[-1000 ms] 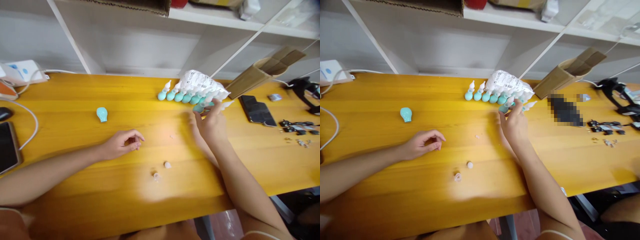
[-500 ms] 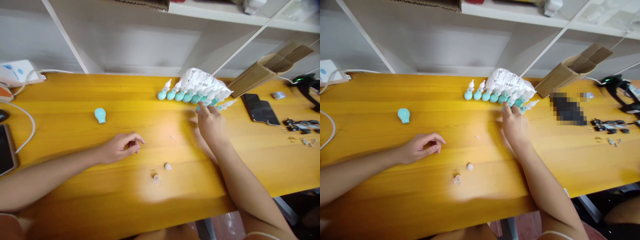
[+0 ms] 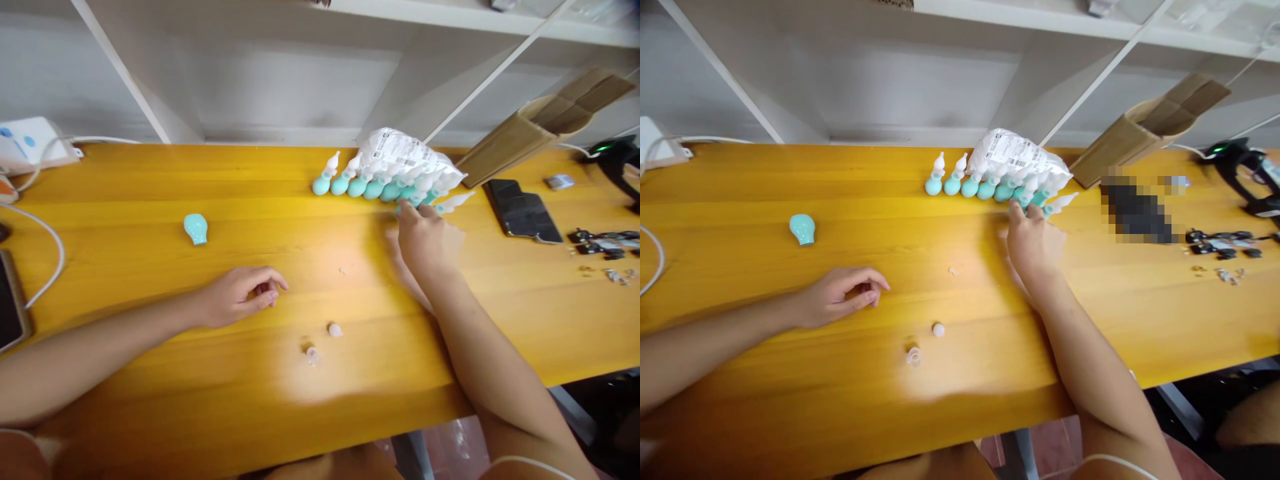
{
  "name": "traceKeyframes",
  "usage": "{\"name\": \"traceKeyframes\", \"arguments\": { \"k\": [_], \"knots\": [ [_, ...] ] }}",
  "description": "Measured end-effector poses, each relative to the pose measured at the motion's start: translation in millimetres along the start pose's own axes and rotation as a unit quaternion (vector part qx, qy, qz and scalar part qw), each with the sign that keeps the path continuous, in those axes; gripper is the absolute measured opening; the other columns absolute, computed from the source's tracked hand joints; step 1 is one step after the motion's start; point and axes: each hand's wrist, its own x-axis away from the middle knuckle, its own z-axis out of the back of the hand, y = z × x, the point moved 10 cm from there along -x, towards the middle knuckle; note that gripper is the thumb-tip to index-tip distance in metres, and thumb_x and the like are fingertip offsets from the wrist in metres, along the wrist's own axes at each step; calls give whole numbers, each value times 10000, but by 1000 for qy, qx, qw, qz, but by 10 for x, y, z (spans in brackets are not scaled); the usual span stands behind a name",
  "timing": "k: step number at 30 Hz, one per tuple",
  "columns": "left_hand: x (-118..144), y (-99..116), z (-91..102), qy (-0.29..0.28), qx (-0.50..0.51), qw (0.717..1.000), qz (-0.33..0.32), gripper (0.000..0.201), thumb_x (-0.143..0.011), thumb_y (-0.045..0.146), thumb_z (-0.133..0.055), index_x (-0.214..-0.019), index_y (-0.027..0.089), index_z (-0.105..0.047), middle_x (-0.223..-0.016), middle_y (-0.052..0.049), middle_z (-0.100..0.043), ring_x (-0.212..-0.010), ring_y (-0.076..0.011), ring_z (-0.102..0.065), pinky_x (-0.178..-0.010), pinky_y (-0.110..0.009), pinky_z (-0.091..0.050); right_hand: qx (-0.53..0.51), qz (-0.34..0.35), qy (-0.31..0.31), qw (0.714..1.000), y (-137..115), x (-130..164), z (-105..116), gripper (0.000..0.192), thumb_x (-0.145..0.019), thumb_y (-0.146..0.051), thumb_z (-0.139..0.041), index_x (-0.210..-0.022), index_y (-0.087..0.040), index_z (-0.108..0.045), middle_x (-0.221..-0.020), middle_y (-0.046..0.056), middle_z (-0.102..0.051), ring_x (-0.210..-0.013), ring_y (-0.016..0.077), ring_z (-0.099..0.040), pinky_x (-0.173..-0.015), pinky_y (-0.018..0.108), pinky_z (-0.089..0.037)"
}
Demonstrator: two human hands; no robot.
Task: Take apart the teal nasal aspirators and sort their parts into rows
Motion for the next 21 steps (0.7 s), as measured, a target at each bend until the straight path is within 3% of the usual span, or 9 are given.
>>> {"name": "traceKeyframes", "arguments": {
  "k": [8, 14, 21],
  "knots": [
    [7, -7, -2, 1, -8, 1000, 5, 179, -1140, 316, -597, -1245, 212, -698, -907, -3, -773, -764, -133, -708, -710, -236, -517, -23, -34, -32, 999, -12, -22, -43, 601, -1152, -410, -413, -1672, -142, -554, -1228, 268, -753, -803, 329, -722, -725, 428, -487],
    [4, -11, -15, -9, -23, 1000, 10, 175, -1142, 284, -567, -1236, 211, -695, -908, 1, -766, -784, -138, -708, -749, -249, -518, -7, -28, -63, 998, -47, 23, -59, 638, -1142, -455, -408, -1678, -134, -539, -1409, 309, -702, -903, 377, -747, -752, 472, -522],
    [-3, 7, -17, -15, -36, 999, 9, 174, -1140, 272, -554, -1216, 209, -696, -906, -5, -768, -775, -144, -699, -751, -262, -513, -2, -33, -70, 997, -41, 48, -13, 620, -1152, -465, -413, -1689, -184, -543, -1405, 262, -725, -917, 372, -758, -746, 455, -532]
  ]
}}
